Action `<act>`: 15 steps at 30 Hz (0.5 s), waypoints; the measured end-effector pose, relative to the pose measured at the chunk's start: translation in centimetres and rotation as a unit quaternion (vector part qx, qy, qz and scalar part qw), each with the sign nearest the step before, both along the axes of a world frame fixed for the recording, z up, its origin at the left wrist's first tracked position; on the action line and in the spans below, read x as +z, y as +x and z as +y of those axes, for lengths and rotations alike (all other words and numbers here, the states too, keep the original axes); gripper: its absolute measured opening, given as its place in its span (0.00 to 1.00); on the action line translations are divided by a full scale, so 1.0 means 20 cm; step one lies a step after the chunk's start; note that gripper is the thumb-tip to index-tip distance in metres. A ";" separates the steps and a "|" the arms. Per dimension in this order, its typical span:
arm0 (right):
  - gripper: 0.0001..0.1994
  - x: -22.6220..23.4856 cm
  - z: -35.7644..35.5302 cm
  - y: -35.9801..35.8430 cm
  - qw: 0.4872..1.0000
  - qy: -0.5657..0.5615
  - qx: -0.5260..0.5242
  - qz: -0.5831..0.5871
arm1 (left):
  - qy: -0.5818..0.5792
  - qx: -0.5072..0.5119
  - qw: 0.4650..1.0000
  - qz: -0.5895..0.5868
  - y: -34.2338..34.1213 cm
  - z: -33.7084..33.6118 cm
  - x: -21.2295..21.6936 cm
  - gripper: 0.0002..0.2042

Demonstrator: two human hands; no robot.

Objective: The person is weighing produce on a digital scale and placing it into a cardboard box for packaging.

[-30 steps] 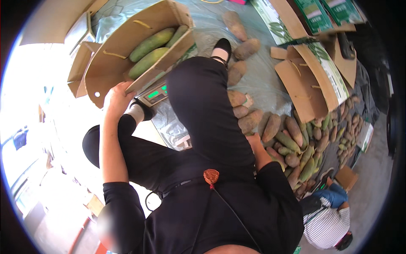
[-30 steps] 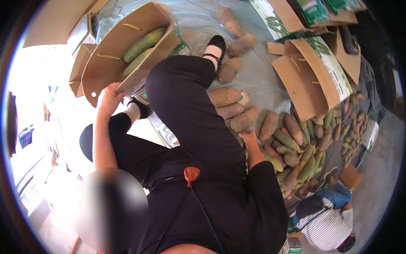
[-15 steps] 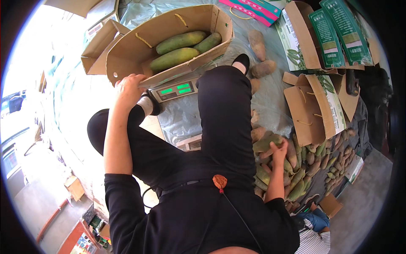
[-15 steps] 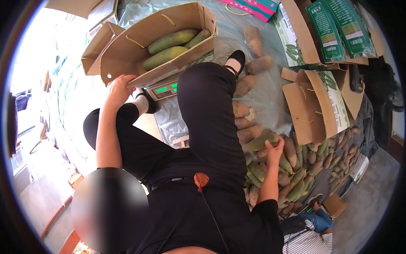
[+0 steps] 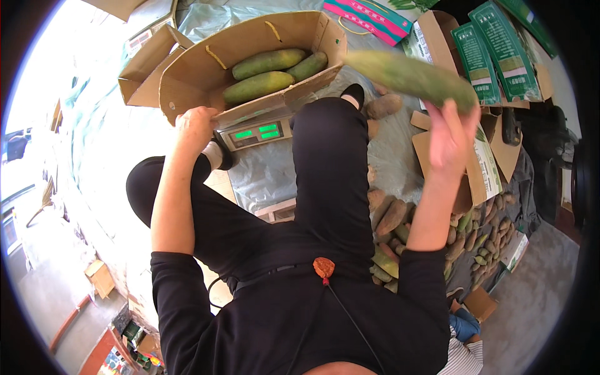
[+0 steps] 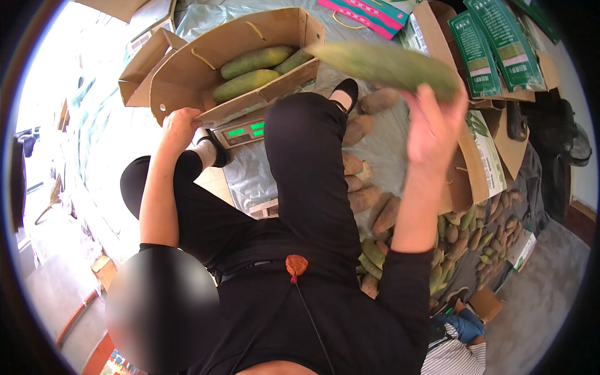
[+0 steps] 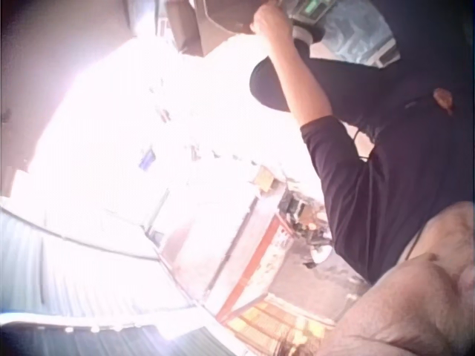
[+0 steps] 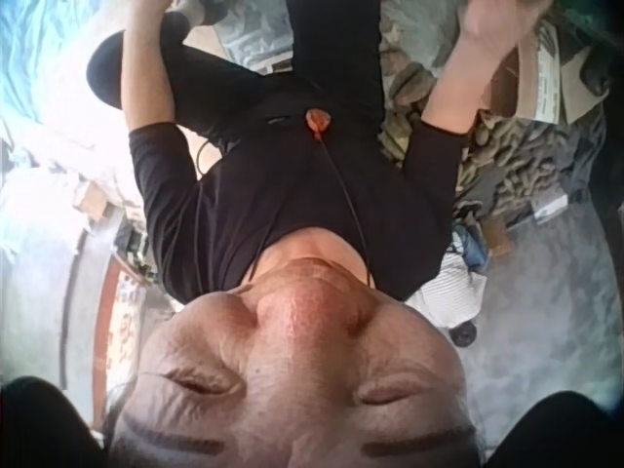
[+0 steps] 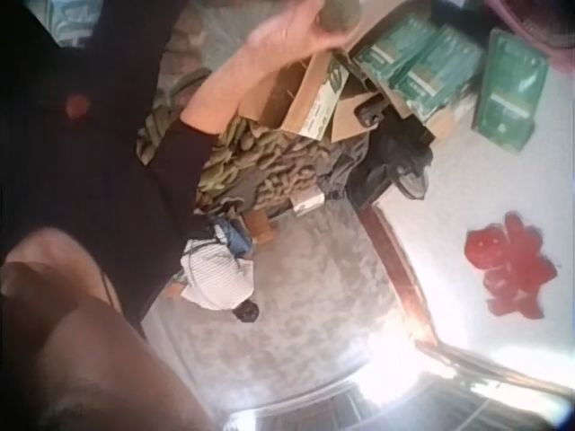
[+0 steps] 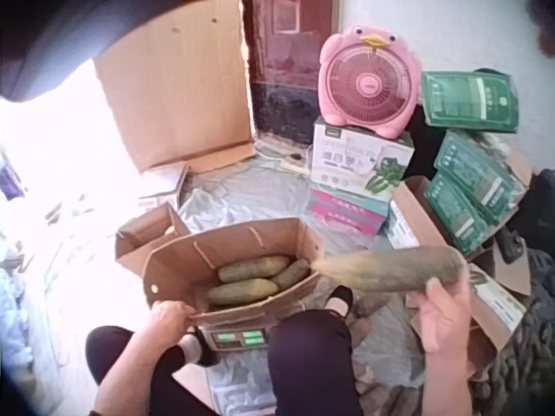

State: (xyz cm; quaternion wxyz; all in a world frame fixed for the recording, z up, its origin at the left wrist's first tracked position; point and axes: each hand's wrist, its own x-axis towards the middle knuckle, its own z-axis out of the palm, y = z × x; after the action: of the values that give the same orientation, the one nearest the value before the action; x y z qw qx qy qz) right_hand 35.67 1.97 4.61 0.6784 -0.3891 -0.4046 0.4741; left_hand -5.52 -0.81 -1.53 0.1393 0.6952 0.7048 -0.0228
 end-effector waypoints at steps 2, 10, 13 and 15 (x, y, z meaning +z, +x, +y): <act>0.21 -0.01 0.11 -0.16 0.992 -0.026 0.116 0.051 | 0.000 -0.009 1.000 -0.001 0.00 0.00 0.00 0.07; 0.19 -0.29 0.12 -0.11 0.972 -0.179 0.135 -0.075 | -0.071 -0.008 0.997 0.009 -0.02 0.04 -0.01 0.07; 0.19 -0.50 -0.06 0.14 0.952 -0.279 0.046 -0.121 | -0.057 -0.041 0.998 -0.005 -0.03 0.05 -0.01 0.08; 0.17 -0.66 -0.22 0.32 0.935 -0.319 0.011 -0.155 | -0.052 -0.040 0.998 -0.021 -0.02 0.05 -0.01 0.10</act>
State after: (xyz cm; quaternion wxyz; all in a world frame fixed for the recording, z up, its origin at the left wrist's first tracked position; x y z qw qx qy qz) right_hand 42.09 -2.52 -8.59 0.4424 -0.6493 -0.3361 0.5194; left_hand -6.01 0.25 -1.71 0.1890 0.7148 0.6714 -0.0501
